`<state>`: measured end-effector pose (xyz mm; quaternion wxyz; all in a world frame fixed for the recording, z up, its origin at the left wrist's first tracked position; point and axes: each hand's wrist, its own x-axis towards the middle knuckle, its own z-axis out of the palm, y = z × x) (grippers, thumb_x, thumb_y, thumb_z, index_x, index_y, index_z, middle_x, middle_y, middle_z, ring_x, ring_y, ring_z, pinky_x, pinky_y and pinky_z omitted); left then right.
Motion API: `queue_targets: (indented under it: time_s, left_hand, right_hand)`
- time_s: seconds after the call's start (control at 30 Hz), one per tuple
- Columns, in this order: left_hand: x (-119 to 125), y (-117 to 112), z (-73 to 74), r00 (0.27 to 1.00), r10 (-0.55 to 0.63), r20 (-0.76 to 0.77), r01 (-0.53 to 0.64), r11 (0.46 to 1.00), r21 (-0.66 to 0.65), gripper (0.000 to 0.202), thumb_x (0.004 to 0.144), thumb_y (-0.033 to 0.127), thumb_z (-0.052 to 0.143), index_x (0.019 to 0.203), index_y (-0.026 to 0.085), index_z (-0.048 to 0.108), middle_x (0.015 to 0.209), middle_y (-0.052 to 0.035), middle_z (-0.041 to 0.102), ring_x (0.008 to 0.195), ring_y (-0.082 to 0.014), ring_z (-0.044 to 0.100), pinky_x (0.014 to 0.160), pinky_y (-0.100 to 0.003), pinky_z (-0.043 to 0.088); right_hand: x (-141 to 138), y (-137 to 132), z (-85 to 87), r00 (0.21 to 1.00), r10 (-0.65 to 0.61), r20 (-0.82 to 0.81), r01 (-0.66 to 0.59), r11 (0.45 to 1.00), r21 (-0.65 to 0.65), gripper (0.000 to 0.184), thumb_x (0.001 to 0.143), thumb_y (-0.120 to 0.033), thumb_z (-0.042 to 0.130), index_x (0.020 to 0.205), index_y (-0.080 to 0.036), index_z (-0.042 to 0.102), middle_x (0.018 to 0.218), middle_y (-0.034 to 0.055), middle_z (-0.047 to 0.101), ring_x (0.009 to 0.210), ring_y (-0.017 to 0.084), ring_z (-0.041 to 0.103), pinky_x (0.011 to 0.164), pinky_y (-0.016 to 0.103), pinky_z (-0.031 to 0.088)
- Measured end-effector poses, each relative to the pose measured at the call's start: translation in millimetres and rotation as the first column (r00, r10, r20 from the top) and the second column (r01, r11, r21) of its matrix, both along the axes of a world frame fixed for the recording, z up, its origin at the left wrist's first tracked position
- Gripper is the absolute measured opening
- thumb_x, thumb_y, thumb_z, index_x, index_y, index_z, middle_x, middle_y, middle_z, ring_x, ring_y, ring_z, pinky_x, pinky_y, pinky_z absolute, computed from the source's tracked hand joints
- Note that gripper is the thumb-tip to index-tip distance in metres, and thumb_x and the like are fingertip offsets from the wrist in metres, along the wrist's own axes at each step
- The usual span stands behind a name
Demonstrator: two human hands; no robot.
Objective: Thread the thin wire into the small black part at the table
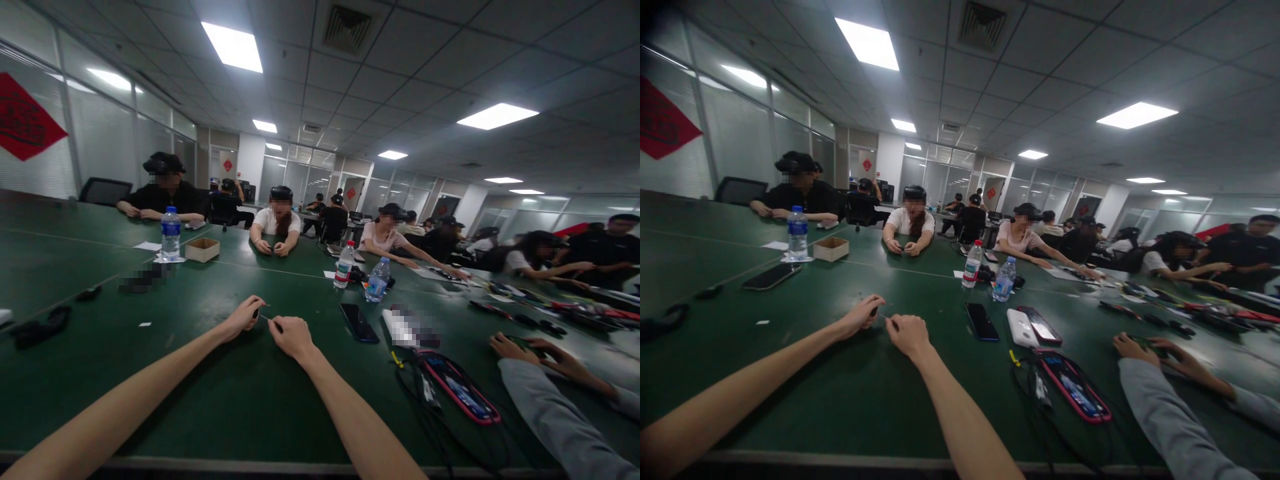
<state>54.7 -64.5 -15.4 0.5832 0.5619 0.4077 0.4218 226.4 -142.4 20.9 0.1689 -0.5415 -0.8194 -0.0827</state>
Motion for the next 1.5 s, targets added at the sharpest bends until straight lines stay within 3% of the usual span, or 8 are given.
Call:
queue_targets:
  time_s: [0.63,1.13,1.5]
  left_hand:
    - [-1.7,0.0,2.4,0.995,-0.046,0.088,0.048,0.998,-0.027,0.028,0.077,0.047,0.051,0.091,0.023,0.047,0.046,0.0113,0.025,0.032,-0.0047,0.021,0.036,-0.016,0.007]
    - [-5.1,1.9,0.8,0.981,-0.099,0.169,0.103,0.995,-0.015,0.028,0.079,0.046,0.050,0.093,0.023,0.049,0.046,0.0110,0.024,0.032,-0.0041,0.019,0.034,-0.015,0.009]
    - [-3.4,0.4,1.9,0.985,-0.106,0.133,0.108,0.994,-0.008,0.029,0.079,0.047,0.050,0.093,0.021,0.049,0.046,0.0108,0.027,0.032,-0.0042,0.020,0.035,-0.014,0.009]
  right_hand:
    - [-0.2,1.5,0.7,0.998,-0.018,0.054,0.017,1.000,0.009,0.045,0.096,-0.047,0.029,0.094,-0.025,0.068,0.090,0.0051,0.070,0.077,0.015,0.065,0.070,0.022,0.044]
    - [-2.6,0.1,1.1,1.000,-0.012,0.001,0.012,1.000,0.006,0.049,0.096,-0.048,0.026,0.094,-0.024,0.068,0.090,0.0050,0.070,0.076,0.014,0.064,0.069,0.021,0.043]
    - [-1.1,2.4,-1.5,0.999,0.013,0.030,-0.015,0.999,0.053,0.047,0.096,-0.046,0.027,0.092,-0.024,0.067,0.085,0.0041,0.069,0.071,0.013,0.063,0.064,0.020,0.041]
